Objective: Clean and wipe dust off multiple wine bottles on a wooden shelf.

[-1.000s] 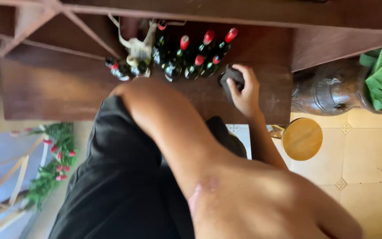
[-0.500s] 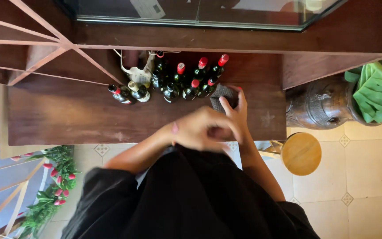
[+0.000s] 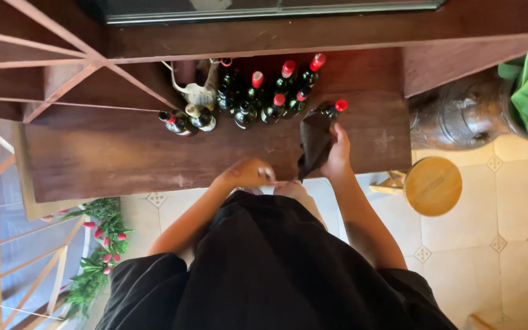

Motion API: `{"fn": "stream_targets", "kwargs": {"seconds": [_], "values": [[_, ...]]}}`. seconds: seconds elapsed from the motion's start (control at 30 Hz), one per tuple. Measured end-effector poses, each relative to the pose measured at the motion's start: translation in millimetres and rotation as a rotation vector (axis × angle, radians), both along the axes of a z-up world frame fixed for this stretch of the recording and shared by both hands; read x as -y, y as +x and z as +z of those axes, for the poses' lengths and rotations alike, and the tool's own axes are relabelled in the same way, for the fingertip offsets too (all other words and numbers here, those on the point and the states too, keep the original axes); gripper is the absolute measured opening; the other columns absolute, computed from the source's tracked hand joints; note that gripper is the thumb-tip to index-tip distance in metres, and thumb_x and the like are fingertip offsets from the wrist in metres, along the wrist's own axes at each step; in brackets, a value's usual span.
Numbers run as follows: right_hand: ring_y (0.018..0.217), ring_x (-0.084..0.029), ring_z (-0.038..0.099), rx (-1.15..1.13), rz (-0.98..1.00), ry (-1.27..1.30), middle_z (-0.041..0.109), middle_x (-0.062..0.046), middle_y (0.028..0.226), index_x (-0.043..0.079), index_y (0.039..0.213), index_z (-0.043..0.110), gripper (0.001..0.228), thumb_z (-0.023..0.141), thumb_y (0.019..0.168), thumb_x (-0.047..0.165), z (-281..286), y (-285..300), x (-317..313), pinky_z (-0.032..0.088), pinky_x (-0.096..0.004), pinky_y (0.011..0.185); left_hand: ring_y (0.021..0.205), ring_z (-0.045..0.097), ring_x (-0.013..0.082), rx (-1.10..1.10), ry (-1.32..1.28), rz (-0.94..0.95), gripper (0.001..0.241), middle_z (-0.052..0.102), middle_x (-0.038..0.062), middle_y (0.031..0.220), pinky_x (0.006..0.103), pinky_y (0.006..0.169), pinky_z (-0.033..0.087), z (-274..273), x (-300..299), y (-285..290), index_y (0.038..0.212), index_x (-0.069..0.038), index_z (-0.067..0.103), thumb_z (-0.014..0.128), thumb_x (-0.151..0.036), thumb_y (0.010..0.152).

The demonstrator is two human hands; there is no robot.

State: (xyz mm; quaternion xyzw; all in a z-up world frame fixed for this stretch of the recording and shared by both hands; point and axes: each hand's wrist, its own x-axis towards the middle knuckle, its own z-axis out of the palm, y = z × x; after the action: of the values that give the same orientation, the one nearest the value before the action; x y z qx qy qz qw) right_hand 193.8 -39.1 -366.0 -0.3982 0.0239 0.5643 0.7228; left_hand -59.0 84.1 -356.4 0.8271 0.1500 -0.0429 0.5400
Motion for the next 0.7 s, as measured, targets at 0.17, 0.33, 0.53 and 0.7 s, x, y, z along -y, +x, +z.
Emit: {"fn": "stream_targets", "kwargs": {"seconds": [0.17, 0.33, 0.53, 0.7], "values": [[0.102, -0.03, 0.07, -0.079, -0.013, -0.007, 0.074, -0.013, 0.113, 0.003, 0.122, 0.064, 0.041, 0.049, 0.095, 0.029, -18.6, -17.2, 31.7, 0.054, -0.045, 0.093, 0.07, 0.074, 0.0213, -0.177, -0.063, -0.265, 0.016, 0.079, 0.004, 0.087, 0.0354, 0.066, 0.058, -74.0, 31.8, 2.2, 0.089, -0.016, 0.082, 0.076, -0.026, 0.078], [0.112, -0.022, 0.069, -0.009, -0.015, -0.049, 0.072, -0.005, 0.122, 0.011, 0.13, 0.063, 0.038, 0.054, 0.094, 0.012, 12.4, -36.5, 37.6, 0.053, -0.041, 0.099, 0.074, 0.068, 0.0242, -0.145, 0.022, 0.081, 0.035, 0.072, 0.013, 0.082, 0.038, 0.072, 0.056, -54.2, 29.8, 39.6, 0.1, -0.006, 0.073, 0.087, -0.033, 0.083], [0.104, -0.013, 0.063, 0.357, -0.007, -0.109, 0.07, -0.003, 0.117, 0.008, 0.129, 0.064, 0.03, 0.067, 0.099, 0.007, -24.1, -19.0, 30.9, 0.05, -0.029, 0.083, 0.111, 0.062, 0.0308, -0.049, -1.37, 0.211, 0.07, 0.064, 0.015, 0.122, 0.0477, 0.094, 0.053, -74.2, 22.9, 82.7, 0.138, 0.004, 0.049, 0.078, -0.018, 0.078], [0.101, -0.01, 0.062, 0.921, 0.039, -0.14, 0.067, -0.003, 0.109, 0.006, 0.12, 0.059, 0.033, 0.075, 0.091, 0.004, -23.5, 8.6, 25.6, 0.054, -0.027, 0.086, 0.118, 0.065, 0.0254, -0.177, -1.011, 0.688, 0.073, 0.066, 0.013, 0.124, 0.0429, 0.104, 0.051, -34.8, 23.5, 126.2, 0.136, 0.001, 0.04, 0.084, -0.024, 0.083]]}}
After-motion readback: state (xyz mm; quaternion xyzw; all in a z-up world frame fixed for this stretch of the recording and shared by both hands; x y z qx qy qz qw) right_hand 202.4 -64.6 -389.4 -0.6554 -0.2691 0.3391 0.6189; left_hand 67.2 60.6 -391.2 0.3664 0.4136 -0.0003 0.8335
